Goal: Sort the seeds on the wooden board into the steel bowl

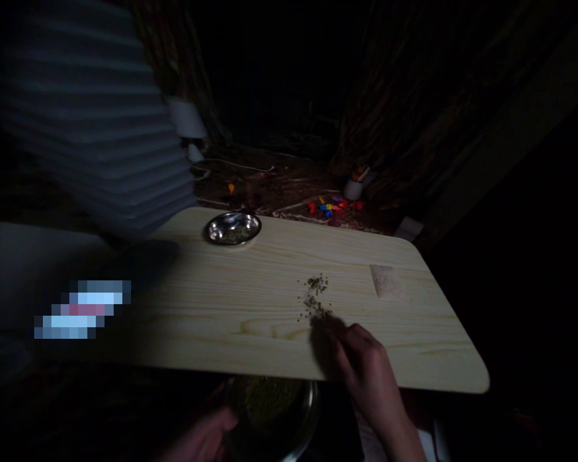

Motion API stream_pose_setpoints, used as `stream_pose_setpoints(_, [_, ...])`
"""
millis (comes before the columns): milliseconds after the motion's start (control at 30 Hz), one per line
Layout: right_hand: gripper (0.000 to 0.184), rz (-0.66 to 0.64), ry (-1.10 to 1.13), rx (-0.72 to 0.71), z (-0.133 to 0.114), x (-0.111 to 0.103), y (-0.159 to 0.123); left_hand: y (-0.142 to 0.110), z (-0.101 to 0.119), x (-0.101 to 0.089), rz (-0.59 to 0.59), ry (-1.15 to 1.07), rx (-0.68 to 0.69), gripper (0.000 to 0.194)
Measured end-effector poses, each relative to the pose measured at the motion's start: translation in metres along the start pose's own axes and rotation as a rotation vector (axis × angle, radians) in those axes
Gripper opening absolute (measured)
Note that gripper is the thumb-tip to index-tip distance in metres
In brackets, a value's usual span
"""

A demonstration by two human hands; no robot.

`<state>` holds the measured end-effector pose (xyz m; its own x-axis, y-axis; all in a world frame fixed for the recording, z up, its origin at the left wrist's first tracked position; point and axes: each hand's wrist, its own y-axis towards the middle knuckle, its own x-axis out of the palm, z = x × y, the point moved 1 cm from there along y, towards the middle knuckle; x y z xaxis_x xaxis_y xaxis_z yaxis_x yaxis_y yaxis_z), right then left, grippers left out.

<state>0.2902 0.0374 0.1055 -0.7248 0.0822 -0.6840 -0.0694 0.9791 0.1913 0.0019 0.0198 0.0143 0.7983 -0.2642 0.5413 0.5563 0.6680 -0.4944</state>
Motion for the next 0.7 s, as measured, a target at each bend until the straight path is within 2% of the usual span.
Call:
stream_pose_setpoints(300, [0.023,-0.029,0.036,0.007,0.002,-0.002,-0.003,0.004,-0.006,-0.003,0.003,-0.014,0.004,0.047])
stream_pose_setpoints(567, [0.022,-0.147,0.058,-0.006,-0.022,0.009,-0.021,0.003,-0.017,-0.006,0.060,-0.001,0.086,0.041])
stream_pose_setpoints(700, [0.024,-0.110,0.067,-0.005,-0.017,0.006,-0.024,0.000,-0.014,-0.005,0.063,0.026,0.093,0.042])
